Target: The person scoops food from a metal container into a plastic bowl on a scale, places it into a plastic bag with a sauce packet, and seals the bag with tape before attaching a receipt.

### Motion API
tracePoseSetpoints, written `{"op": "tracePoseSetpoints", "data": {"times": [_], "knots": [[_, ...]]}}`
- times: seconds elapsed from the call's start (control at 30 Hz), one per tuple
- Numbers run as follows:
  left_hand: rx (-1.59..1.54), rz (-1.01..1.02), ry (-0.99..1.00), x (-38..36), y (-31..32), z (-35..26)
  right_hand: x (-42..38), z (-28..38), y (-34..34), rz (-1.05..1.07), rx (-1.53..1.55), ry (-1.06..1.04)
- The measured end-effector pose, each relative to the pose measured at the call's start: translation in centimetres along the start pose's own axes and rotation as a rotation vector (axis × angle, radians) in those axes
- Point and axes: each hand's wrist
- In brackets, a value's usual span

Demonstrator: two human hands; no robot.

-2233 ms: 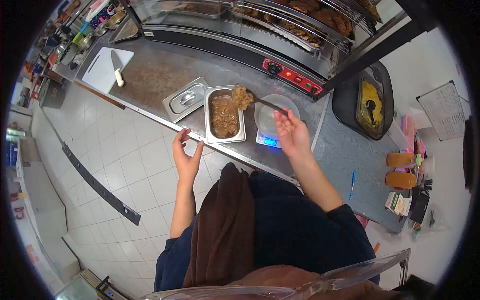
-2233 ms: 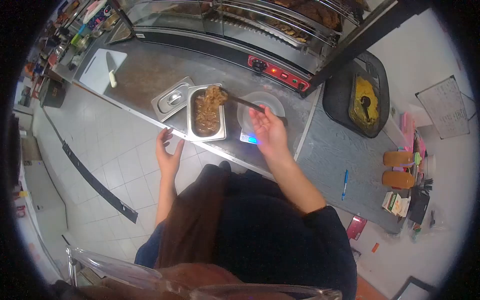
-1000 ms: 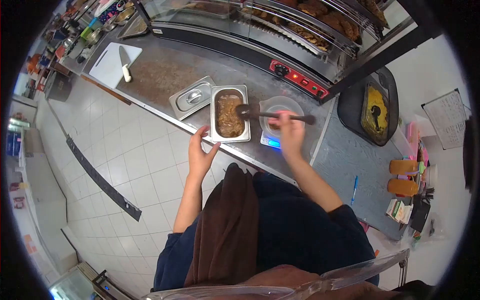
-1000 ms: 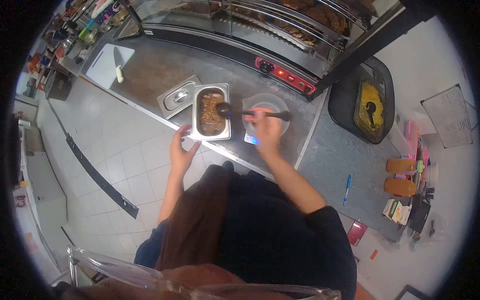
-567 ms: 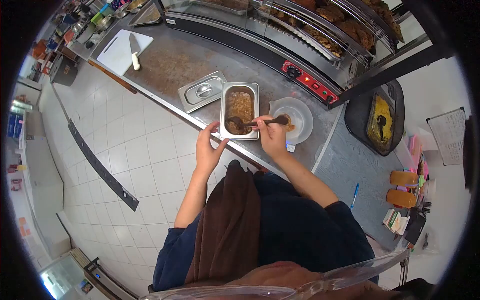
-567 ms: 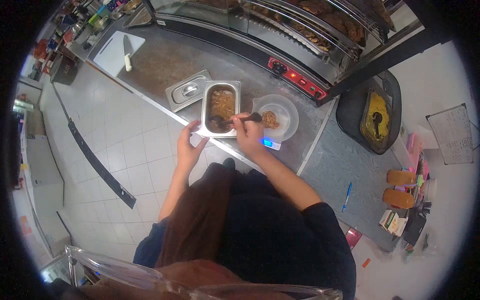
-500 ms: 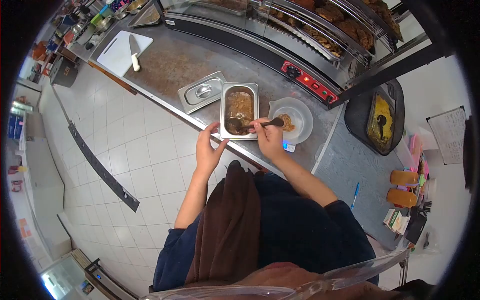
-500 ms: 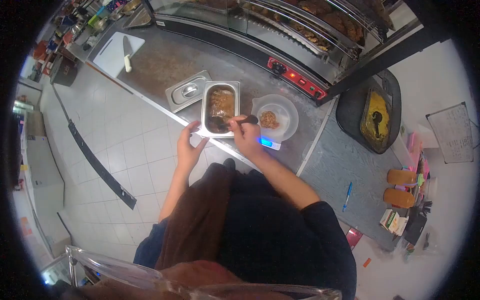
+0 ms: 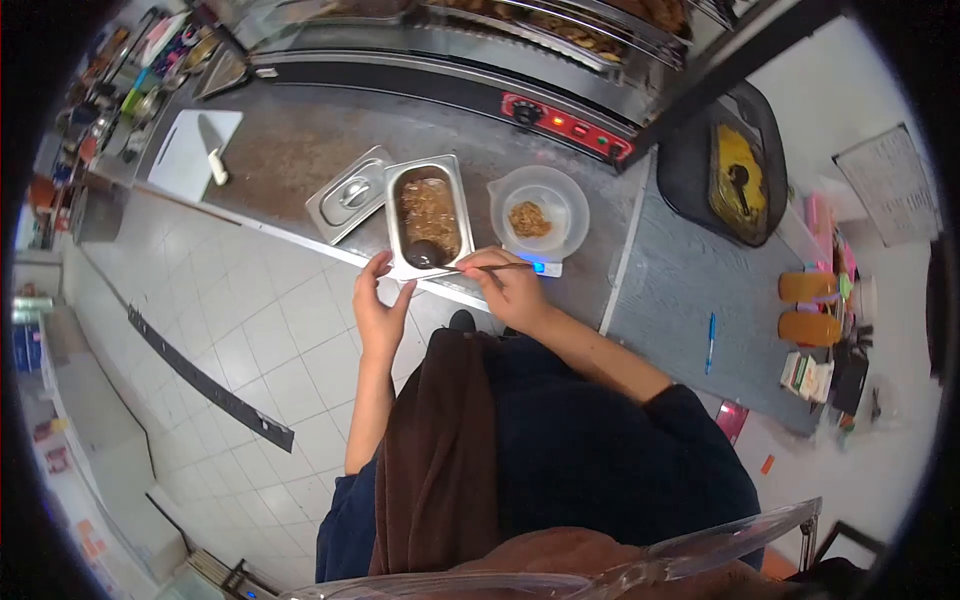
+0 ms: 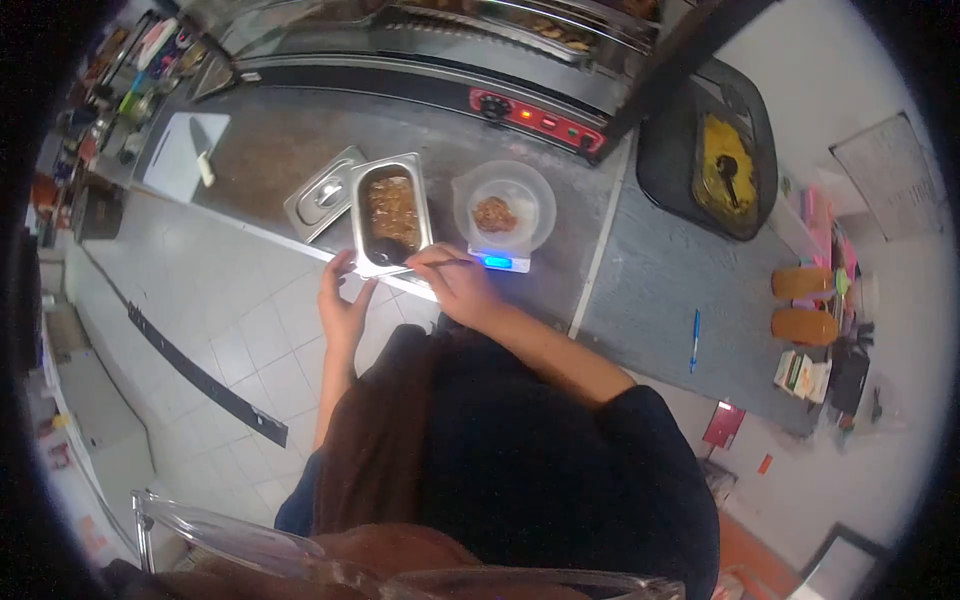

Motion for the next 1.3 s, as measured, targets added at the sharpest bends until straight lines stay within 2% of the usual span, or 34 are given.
{"op": "tracePoseSetpoints", "data": {"times": [0.13, 0.17, 0.27, 0.4, 0.57, 0.7, 0.8, 0.9, 1.0, 1.1, 1.2, 1.3], "knots": [[-0.005, 0.014, -0.003, 0.0, 0.0, 0.0, 0.2, -1.0, 0.6, -0.020, 0.055, 0.042], [-0.008, 0.020, -0.009, 0.1, 0.0, -0.1, 0.2, -1.6, 1.5, -0.084, 0.215, 0.203], [-0.008, 0.033, -0.014, 0.2, 0.1, -0.2, 0.9, -4.6, 3.2, -0.384, 0.595, 0.449], [0.007, 0.047, 0.009, 0.1, -0.3, 0.6, 0.6, -5.1, 2.6, -0.440, 0.819, 0.794], [-0.012, 0.039, 0.011, 0.1, -0.7, 0.1, 0.7, -4.8, 1.8, -0.554, 0.988, 0.865], [-0.037, 0.001, 0.026, -0.1, -1.5, 0.6, 1.2, -4.5, 0.0, -0.521, 1.089, 0.784], [-0.033, -0.025, 0.008, -0.2, -2.3, 0.9, 1.3, -4.0, -2.6, -0.534, 1.035, 0.676], [-0.018, -0.052, -0.001, -0.4, -2.9, 1.5, 0.8, -3.0, -6.4, -0.644, 0.875, 0.578], [-0.020, -0.068, -0.014, -0.5, -3.1, 1.6, -0.4, -3.2, -8.9, -0.766, 0.531, 0.392], [-0.015, -0.060, -0.042, -0.6, -3.0, 1.6, -2.5, -4.4, -9.4, -0.552, -0.062, 0.243], [-0.023, -0.051, -0.017, -0.4, -2.7, 1.7, -2.9, -3.0, -9.2, -0.351, -0.342, -0.121], [-0.002, -0.040, 0.000, -0.1, -2.5, 1.3, -2.1, -2.4, -9.2, -0.391, -0.416, -0.162]]}}
Point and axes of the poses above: each hand's wrist, its own x-axis towards the middle knuckle, its own y-axis out of the palm, z = x × y, and after that the axes turned 7 degrees about -x, right-handed
